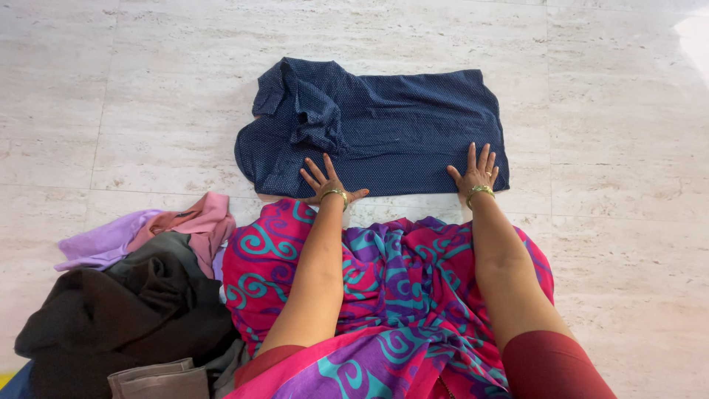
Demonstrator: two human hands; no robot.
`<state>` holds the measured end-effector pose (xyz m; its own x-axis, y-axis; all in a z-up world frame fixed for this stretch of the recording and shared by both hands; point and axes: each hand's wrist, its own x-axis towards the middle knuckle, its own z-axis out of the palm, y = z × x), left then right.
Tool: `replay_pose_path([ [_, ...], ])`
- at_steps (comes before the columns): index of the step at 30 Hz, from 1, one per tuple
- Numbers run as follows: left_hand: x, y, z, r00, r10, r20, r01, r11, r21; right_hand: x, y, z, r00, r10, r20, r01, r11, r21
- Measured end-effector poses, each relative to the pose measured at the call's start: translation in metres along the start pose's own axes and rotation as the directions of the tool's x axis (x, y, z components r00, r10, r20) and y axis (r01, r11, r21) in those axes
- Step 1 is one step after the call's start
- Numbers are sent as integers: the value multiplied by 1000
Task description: The person folds a dark blue patterned shirt on the floor, smoothing and aligning it into a compact rectangle. They then pick up a dark brown garment from a nearby pile and begin to unfold it.
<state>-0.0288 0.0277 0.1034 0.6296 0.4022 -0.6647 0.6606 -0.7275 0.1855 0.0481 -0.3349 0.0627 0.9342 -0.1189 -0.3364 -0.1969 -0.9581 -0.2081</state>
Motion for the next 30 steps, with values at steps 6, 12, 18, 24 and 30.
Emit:
replay_pose_path([
  [6, 8, -8, 12, 1000, 23, 1, -23, 1000, -3, 3, 7, 2, 1000, -16, -4, 16, 1000, 10],
  [12, 46, -22, 47, 434, -5, -901, -146, 986, -76, -2, 15, -4, 996, 80, 25, -80, 997, -5],
  [18, 31, -16, 36, 905, -216, -366, 107, 949, -295, -11, 2, 4, 981, 181, -76, -180, 984, 21],
  [24, 9, 17, 63, 608, 524, -597, -519, 831, 201, -15, -55, 37, 916, -316, -247, 320, 947, -28],
  [30, 13, 34, 92, 735, 648, -198, -598, 758, 260, -40, -89, 41, 953, -302, -24, 298, 949, -99],
])
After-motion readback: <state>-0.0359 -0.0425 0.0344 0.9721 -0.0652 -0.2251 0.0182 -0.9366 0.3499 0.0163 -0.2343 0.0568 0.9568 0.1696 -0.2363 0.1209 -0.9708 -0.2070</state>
